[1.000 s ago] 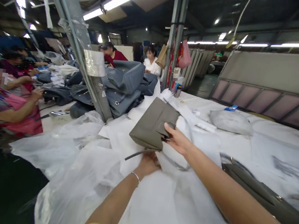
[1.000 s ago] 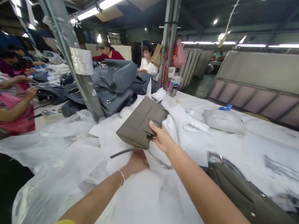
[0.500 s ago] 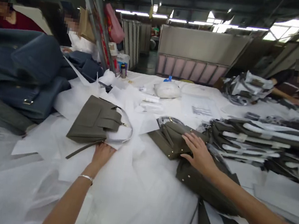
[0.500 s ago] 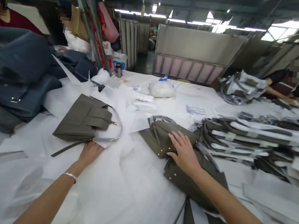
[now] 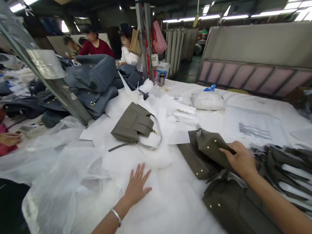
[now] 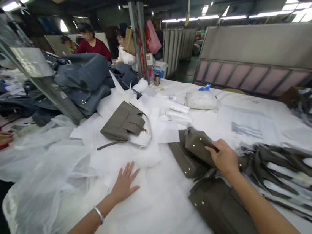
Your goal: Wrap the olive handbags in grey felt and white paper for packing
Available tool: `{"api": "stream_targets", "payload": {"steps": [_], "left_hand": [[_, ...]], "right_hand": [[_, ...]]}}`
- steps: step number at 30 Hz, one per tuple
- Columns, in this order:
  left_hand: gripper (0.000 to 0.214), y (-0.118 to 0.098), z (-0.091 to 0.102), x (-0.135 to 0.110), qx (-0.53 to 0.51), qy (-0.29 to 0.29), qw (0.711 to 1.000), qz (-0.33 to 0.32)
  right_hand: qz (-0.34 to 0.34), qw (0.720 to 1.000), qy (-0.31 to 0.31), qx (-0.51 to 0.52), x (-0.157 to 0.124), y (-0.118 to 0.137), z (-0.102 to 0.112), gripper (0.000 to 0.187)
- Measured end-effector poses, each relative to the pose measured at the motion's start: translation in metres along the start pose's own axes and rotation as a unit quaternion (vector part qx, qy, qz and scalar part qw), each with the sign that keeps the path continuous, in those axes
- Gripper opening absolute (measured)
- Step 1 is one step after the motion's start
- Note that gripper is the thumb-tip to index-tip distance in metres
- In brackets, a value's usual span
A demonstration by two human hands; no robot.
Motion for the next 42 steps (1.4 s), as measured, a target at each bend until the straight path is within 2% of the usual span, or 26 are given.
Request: {"api": "stream_targets", "payload": {"steps": [2, 5, 7, 8, 9, 11, 13, 15, 17, 19, 20, 22, 23, 24, 25, 26, 28, 30, 31, 32, 33, 35, 37, 39, 42], "left_hand": [[0.073, 0.001, -0.016, 0.002, 0.006, -0.011, 1.0, -0.01], [0.069, 0.004, -0.024, 0.007, -0.007, -0.032, 0.999, -0.019], [0.065, 0.005, -0.021, 0.008, -0.084, -0.036, 0.995, -0.031], [0.062, 0.007, -0.019, 0.008, -0.167, -0.039, 0.984, -0.038], [0.059, 0.012, -0.015, 0.008, -0.271, -0.045, 0.96, -0.043], [0.053, 0.027, -0.01, 0.009, -0.468, -0.07, 0.88, -0.039], [0.052, 0.052, -0.009, 0.004, -0.587, -0.107, 0.803, -0.006], [0.056, 0.085, -0.01, -0.011, -0.64, -0.153, 0.751, 0.044], [0.065, 0.116, -0.014, -0.039, -0.691, -0.199, 0.689, 0.089], [0.071, 0.138, -0.02, -0.067, -0.73, -0.221, 0.635, 0.123], [0.071, 0.143, -0.023, -0.079, -0.744, -0.222, 0.615, 0.137], [0.069, 0.145, -0.025, -0.096, -0.767, -0.214, 0.582, 0.167], [0.068, 0.142, -0.023, -0.1, -0.768, -0.209, 0.577, 0.185], [0.066, 0.137, -0.018, -0.104, -0.756, -0.211, 0.585, 0.208], [0.065, 0.131, -0.008, -0.108, -0.726, -0.215, 0.61, 0.234], [0.064, 0.123, 0.007, -0.112, -0.676, -0.222, 0.651, 0.263], [0.07, 0.098, 0.049, -0.114, -0.522, -0.242, 0.763, 0.295], [0.074, 0.059, 0.089, -0.104, -0.342, -0.238, 0.869, 0.266], [0.072, 0.035, 0.1, -0.094, -0.261, -0.218, 0.912, 0.23], [0.067, 0.013, 0.102, -0.083, -0.192, -0.188, 0.944, 0.19], [0.063, -0.006, 0.097, -0.073, -0.136, -0.149, 0.967, 0.153], [0.061, -0.028, 0.072, -0.058, -0.061, -0.073, 0.99, 0.102], [0.068, -0.031, 0.046, -0.05, -0.02, -0.027, 0.996, 0.083], [0.077, -0.026, 0.029, -0.045, 0.005, -0.015, 0.997, 0.081], [0.088, -0.02, 0.022, -0.042, 0.022, -0.035, 0.996, 0.083]], "right_hand": [[0.033, 0.996, -0.078, 0.021, 0.018, 0.03, 0.043, 0.034], [0.075, 0.984, -0.16, 0.038, 0.044, 0.09, 0.096, 0.026], [0.109, 0.975, -0.183, 0.059, 0.056, 0.134, 0.114, 0.02], [0.13, 0.971, -0.184, 0.074, 0.058, 0.157, 0.116, 0.017], [0.152, 0.968, -0.178, 0.091, 0.058, 0.181, 0.112, 0.013], [0.199, 0.961, -0.142, 0.131, 0.046, 0.226, 0.09, 0.01], [0.252, 0.95, -0.075, 0.168, 0.023, 0.269, 0.05, 0.017], [0.31, 0.933, 0.038, 0.18, -0.008, 0.306, -0.002, 0.026], [0.344, 0.909, 0.171, 0.161, -0.04, 0.327, -0.057, 0.032], [0.33, 0.899, 0.251, 0.142, -0.062, 0.318, -0.095, 0.034], [0.312, 0.904, 0.26, 0.136, -0.067, 0.303, -0.104, 0.034], [0.261, 0.93, 0.231, 0.12, -0.068, 0.257, -0.106, 0.035], [0.226, 0.946, 0.203, 0.109, -0.065, 0.228, -0.103, 0.037], [0.186, 0.962, 0.177, 0.093, -0.063, 0.197, -0.1, 0.042], [0.136, 0.975, 0.159, 0.073, -0.059, 0.164, -0.099, 0.049], [0.081, 0.983, 0.156, 0.046, -0.056, 0.132, -0.102, 0.06], [-0.03, 0.981, 0.192, -0.021, -0.049, 0.078, -0.119, 0.08], [-0.091, 0.965, 0.238, -0.062, -0.044, 0.046, -0.14, 0.089], [-0.101, 0.96, 0.253, -0.067, -0.04, 0.039, -0.149, 0.088], [-0.103, 0.957, 0.262, -0.067, -0.036, 0.035, -0.157, 0.084], [-0.101, 0.956, 0.267, -0.063, -0.031, 0.033, -0.162, 0.076], [-0.103, 0.954, 0.274, -0.064, -0.02, 0.029, -0.163, 0.054], [-0.109, 0.956, 0.264, -0.072, -0.005, 0.022, -0.148, 0.039], [-0.114, 0.962, 0.233, -0.083, 0.014, 0.013, -0.117, 0.034], [-0.119, 0.974, 0.169, -0.095, 0.04, 0.001, -0.052, 0.037]]}}
Point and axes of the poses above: each hand's wrist, its own x-axis towards the middle knuckle, its own z-axis out of the back of the hand, y = z × x, the point moved 10 cm from there along x, towards the middle knuckle, and after that the axes turned 15 degrees about y, right-handed, at the moved point
